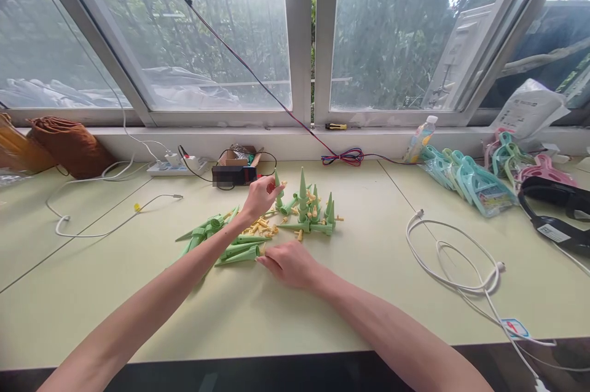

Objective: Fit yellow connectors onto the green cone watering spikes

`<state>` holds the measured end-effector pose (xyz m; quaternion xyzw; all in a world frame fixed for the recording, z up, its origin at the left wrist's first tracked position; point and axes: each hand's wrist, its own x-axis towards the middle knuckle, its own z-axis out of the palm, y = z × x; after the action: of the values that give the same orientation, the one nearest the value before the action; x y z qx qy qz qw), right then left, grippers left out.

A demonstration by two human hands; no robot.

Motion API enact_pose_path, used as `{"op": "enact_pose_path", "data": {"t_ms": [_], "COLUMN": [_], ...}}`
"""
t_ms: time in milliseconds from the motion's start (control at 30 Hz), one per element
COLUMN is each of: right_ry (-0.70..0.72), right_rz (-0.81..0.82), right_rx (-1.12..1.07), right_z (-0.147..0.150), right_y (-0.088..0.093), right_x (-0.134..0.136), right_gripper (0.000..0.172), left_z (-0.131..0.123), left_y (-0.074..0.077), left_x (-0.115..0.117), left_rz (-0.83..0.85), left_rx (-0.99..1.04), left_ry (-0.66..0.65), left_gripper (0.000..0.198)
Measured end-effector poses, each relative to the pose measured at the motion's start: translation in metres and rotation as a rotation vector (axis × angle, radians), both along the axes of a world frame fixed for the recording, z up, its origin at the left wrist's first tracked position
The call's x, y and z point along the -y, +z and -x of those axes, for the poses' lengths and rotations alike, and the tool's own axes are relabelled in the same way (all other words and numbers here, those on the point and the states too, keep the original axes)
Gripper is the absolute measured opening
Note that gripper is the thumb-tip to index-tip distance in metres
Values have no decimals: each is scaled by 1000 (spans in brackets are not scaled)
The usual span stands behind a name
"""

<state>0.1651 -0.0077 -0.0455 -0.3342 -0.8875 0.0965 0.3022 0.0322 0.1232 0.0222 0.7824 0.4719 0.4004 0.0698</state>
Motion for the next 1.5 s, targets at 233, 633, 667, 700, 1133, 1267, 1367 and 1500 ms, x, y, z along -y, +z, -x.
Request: {"op": "enact_pose_path", "data": {"t_ms": [233, 633, 667, 700, 1133, 1267, 1367, 1500], "right_ry": [4, -20, -14, -11, -42, -42, -43, -130], "right_rz": [8, 89, 94, 96, 87, 87, 74, 24], "right_rx": [-15, -90, -96, -101, -92, -88, -105, -151], "right_z": [0, -2, -2, -2, -1, -1, -1, -2], "right_y": [0, 4, 4, 4, 6, 7, 6, 3], "right_x": [0, -1, -1, -1, 0, -1, -2, -4], "right_gripper": [42, 44, 44, 44, 44, 45, 44, 42], "left_z": [3, 76, 79, 80, 58, 59, 59, 59], "left_y": [-1, 33, 30, 27, -5, -3, 6, 19], "left_x": [1, 15, 17, 18, 29, 33, 38, 51], "left_rz": [58, 204, 214, 219, 228, 204, 179, 137], "left_rx": [-1, -388, -409, -418, -427, -409, -391, -346], "left_ry": [-16, -53, -59, -65, -85, -75, -61, -37], "left_gripper": [28, 3, 5, 6, 38, 37, 31, 17]}}
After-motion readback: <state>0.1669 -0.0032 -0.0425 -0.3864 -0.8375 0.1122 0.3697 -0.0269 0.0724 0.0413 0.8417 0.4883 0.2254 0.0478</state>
